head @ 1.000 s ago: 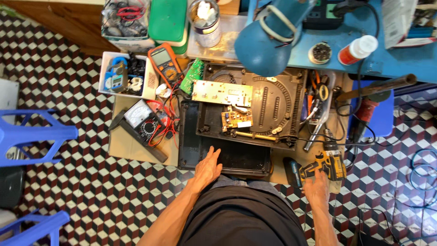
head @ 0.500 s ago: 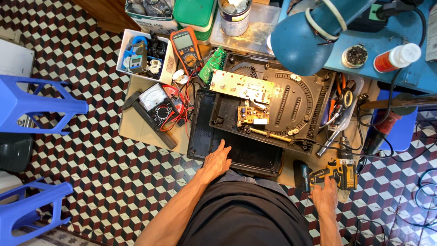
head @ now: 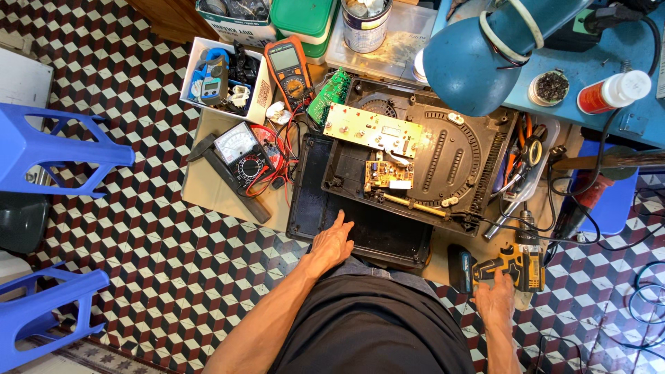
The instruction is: The person works on a disassembled electronic device at a bench, handling circuit boards and small components. They use a cordless drill to remove screws from a green circuit board, then set the board aside. They pick up a small white component, open a small bottle, and appear to apply a substance to the component. The person continues to handle and position circuit boards within the device housing.
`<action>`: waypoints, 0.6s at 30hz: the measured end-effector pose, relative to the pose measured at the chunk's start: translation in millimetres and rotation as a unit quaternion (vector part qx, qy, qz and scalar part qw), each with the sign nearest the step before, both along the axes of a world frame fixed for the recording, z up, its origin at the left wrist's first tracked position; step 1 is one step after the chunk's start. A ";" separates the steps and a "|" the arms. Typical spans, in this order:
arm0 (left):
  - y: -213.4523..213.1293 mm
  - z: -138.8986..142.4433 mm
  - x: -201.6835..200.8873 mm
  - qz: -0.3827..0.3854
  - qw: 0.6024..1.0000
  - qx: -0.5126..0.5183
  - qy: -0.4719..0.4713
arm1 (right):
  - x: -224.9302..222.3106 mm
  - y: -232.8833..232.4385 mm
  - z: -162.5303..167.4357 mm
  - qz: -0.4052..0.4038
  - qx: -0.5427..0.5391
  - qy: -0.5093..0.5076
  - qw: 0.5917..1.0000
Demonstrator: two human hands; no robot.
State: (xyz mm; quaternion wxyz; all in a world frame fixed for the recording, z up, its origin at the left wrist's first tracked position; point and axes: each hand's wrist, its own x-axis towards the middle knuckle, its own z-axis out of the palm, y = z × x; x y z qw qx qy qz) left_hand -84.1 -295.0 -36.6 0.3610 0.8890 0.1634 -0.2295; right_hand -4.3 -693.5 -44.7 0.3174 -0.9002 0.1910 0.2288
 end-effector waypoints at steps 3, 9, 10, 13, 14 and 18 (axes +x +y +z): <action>0.9 3.8 2.0 -0.001 1.000 -0.011 0.012 | 0.6 -0.2 0.0 0.011 -0.001 0.001 1.000; 0.8 4.3 1.7 0.000 1.000 -0.013 0.017 | 1.2 0.6 -0.3 0.007 0.004 0.005 1.000; 0.9 3.3 1.4 0.001 1.000 -0.012 0.012 | 1.9 0.8 -0.4 0.006 0.002 0.009 1.000; 0.9 -0.8 0.5 0.004 1.000 -0.012 -0.001 | 3.0 0.9 0.3 0.006 0.004 0.011 1.000; 0.8 -2.0 -0.1 0.004 1.000 -0.012 -0.005 | 2.0 1.2 1.0 0.008 0.010 0.005 1.000; 1.7 -4.8 -2.6 0.008 1.000 -0.022 -0.013 | 3.0 3.3 3.0 0.013 -0.004 0.007 1.000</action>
